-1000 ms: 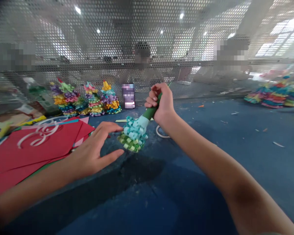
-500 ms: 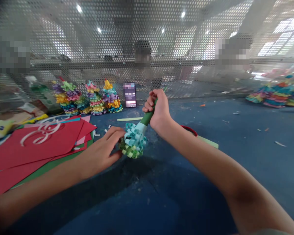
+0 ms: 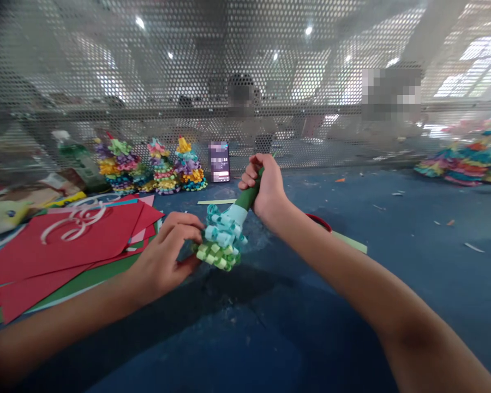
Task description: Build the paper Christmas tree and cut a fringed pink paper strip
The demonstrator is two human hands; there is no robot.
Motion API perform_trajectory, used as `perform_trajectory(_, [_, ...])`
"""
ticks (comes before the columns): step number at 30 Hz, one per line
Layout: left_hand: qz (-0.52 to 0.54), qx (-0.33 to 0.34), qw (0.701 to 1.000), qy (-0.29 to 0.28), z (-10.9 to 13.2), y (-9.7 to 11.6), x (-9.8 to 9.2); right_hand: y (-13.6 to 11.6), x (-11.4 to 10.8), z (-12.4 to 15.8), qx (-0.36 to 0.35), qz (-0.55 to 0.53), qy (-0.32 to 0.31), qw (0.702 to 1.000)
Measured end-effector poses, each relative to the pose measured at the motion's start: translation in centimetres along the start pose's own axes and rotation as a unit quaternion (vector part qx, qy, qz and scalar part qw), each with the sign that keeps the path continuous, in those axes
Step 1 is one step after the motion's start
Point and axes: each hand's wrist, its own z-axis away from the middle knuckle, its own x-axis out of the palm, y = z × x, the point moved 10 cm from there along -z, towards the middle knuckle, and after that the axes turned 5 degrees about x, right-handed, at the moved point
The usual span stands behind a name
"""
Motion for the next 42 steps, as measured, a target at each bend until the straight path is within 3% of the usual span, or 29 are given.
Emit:
perform_trajectory(3, [0.007,0.000,1.000,0.022,-0.1,-0.5,-0.9,2.1,0.3,-0.1,0.060,0.041,-0.001,0.997])
perform_trajectory(6, [-0.051,0.010,0.998,0.030,-0.2,-0.7,-1.6,5.0,1.2,0.4,0.129,0.073,-0.023,0.989])
perform_trajectory(10, [-0.115,0.031,0.993,-0.007,-0.4,-0.1,-0.9,7.1,1.9,0.9,0.183,0.080,-0.051,0.979])
perform_trajectory(13, [-0.144,0.035,0.986,-0.070,0.0,0.3,1.0,6.0,1.1,0.2,0.162,0.056,-0.035,0.985])
perform_trajectory(19, [-0.112,0.035,0.973,-0.200,1.6,0.7,5.4,0.7,-0.4,-1.5,0.070,0.007,0.005,0.997])
perform_trajectory(21, [-0.101,0.055,0.968,-0.223,1.8,1.3,6.0,-0.8,-0.4,-1.4,0.052,-0.002,0.002,0.999])
perform_trajectory(23, [-0.092,0.070,0.972,-0.203,1.4,1.8,5.4,-1.9,-0.1,-1.2,0.037,-0.010,-0.008,0.999])
perform_trajectory(25, [-0.090,0.071,0.983,-0.145,0.7,2.1,3.7,-2.4,0.2,-0.8,0.028,-0.015,-0.019,0.999])
perform_trajectory(28, [-0.101,0.063,0.992,-0.050,-0.2,2.0,1.1,-1.6,0.9,-0.2,0.032,-0.021,-0.027,0.999])
perform_trajectory(31, [-0.101,0.051,0.993,-0.020,-0.6,1.7,0.2,0.1,1.7,0.6,0.039,-0.016,-0.031,0.999])
perform_trajectory(36, [-0.120,0.063,0.990,-0.026,-0.3,1.8,0.5,2.6,2.0,1.5,0.060,0.001,-0.007,0.998])
perform_trajectory(42, [-0.154,0.062,0.978,-0.126,0.5,1.6,2.8,2.9,2.0,1.9,0.048,0.001,0.003,0.999])
